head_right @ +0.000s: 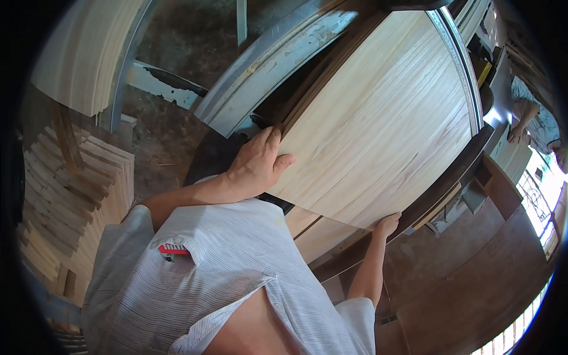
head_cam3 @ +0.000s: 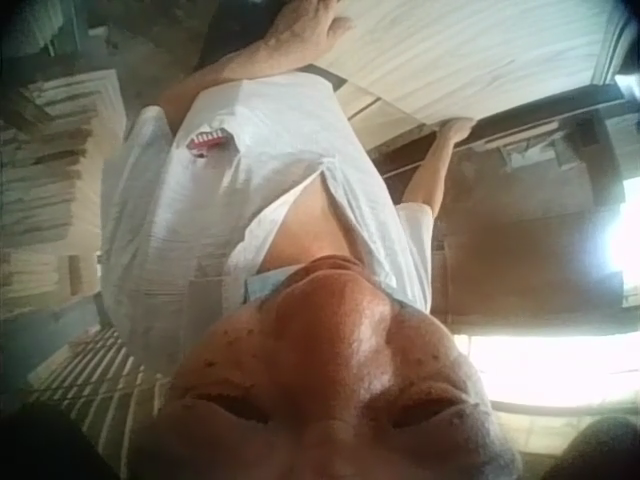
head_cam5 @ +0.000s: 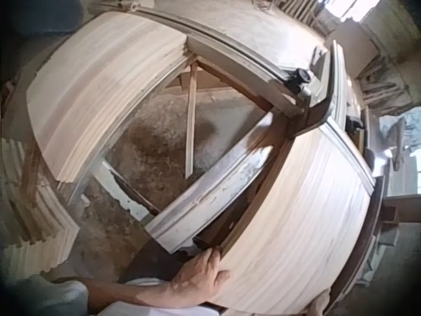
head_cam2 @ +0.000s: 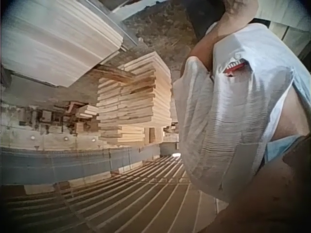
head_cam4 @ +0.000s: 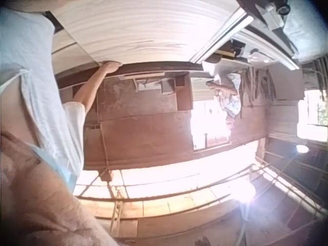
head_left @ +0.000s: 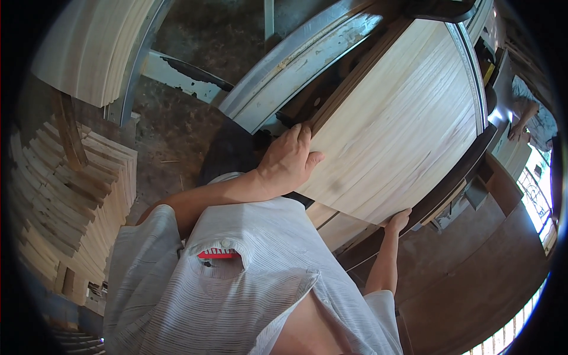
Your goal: Use a table saw to trim and cut large wooden panels.
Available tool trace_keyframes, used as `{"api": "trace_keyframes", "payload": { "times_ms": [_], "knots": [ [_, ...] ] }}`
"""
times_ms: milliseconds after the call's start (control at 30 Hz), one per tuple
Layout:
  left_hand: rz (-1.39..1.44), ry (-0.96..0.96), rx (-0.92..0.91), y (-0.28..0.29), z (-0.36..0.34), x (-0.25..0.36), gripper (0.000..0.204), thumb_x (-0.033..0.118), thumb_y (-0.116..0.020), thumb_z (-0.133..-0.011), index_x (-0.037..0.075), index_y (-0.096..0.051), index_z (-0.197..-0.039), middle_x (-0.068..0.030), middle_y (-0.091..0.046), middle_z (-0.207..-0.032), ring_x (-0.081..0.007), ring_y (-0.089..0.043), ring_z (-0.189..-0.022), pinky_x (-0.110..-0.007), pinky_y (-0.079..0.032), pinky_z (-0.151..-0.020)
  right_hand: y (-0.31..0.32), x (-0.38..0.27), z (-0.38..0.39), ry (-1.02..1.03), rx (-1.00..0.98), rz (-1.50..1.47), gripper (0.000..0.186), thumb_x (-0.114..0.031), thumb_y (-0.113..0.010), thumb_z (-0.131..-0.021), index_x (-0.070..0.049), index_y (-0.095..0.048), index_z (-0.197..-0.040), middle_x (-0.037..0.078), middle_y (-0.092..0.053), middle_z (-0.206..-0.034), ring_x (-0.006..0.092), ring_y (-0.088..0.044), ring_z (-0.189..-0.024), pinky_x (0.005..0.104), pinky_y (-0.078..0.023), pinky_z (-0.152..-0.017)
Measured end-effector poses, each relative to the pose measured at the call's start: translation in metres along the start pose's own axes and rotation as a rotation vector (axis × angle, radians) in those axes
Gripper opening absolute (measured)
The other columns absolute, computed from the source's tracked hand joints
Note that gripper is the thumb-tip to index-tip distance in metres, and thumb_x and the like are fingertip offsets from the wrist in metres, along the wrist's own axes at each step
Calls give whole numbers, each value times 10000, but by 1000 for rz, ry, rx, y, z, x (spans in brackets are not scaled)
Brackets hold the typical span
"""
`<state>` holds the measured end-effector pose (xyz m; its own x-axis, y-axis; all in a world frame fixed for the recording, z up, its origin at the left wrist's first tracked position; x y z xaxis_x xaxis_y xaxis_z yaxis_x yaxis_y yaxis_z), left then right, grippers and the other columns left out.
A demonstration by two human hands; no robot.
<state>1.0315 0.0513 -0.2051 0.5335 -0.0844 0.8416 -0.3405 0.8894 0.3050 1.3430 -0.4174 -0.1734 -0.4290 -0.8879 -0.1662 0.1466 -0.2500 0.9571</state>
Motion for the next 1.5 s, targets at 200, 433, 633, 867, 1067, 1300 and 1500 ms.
{"api": "trace_keyframes", "payload": {
  "times_ms": [200, 433, 633, 867, 1067, 1300, 1500],
  "knots": [
    [10, 45, -6, 2, -5, 0, 626, 329, -615, -958, -158, -426, -1302, -318, -537, -1203, -450, -576, -1079, -464, -494, -929, -4, -3, -3, 25, 3, 45, 683, -465, -325, -1045, 137, -544, -1281, 262, -611, -1284, 383, -597, -1149, 423, -466, -970],
    [115, 84, 15, 2, -12, 0, 614, 282, -719, -877, -44, -467, -1331, -262, -574, -1196, -421, -582, -1096, -451, -491, -926, 6, -1, 3, 76, -54, -162, 650, -457, -325, -1049, 90, -524, -1338, 218, -595, -1334, 333, -576, -1204, 406, -437, -1014],
    [792, 276, -67, -25, -29, -43, 770, 379, -748, -874, -41, -392, -1412, -170, -540, -1348, -238, -523, -1239, -359, -416, -1047, -14, 7, -12, -32, -360, -475, 705, -571, -363, -1033, 0, -479, -1430, 139, -529, -1434, 265, -495, -1300, 384, -362, -1092],
    [421, 141, -130, -23, -31, -28, 696, 561, -552, -974, -49, -510, -1307, -177, -600, -1257, -247, -560, -1153, -367, -430, -995, -11, 16, 9, -178, -345, -764, 823, -661, -437, -977, 29, -485, -1423, 123, -566, -1398, 248, -538, -1261, 358, -398, -1067],
    [537, 76, -88, -43, -22, -43, 665, 507, -516, -1010, -44, -479, -1382, -154, -580, -1331, -233, -541, -1206, -357, -410, -1036, -9, 25, 9, -164, -311, -676, 833, -661, -427, -981, 84, -559, -1327, 164, -644, -1260, 268, -607, -1156, 364, -462, -977],
    [769, 222, -154, -43, -53, -32, 664, 513, -508, -1012, -17, -459, -1408, -122, -571, -1357, -223, -573, -1210, -361, -446, -1042, -33, 25, -41, -29, -85, -543, 862, -690, -453, -937, 121, -630, -1174, 279, -661, -1155, 362, -620, -1122, 417, -453, -952],
    [678, 312, -143, -38, -34, 4, 693, 518, -503, -1011, -14, -412, -1446, -138, -552, -1384, -257, -562, -1243, -392, -444, -1057, -7, 7, -21, -8, -146, -480, 793, -642, -427, -961, 82, -631, -1213, 307, -633, -1210, 439, -574, -1193, 452, -421, -1006]
  ]
}}
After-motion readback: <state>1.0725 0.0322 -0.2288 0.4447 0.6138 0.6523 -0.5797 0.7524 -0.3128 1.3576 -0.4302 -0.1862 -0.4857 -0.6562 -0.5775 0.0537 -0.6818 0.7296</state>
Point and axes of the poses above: each hand's wrist, its own z-axis away from the middle knuckle, its own y-axis out of the back of the hand, x = y × z, the point moved 2 cm from there along -z, towards the middle knuckle
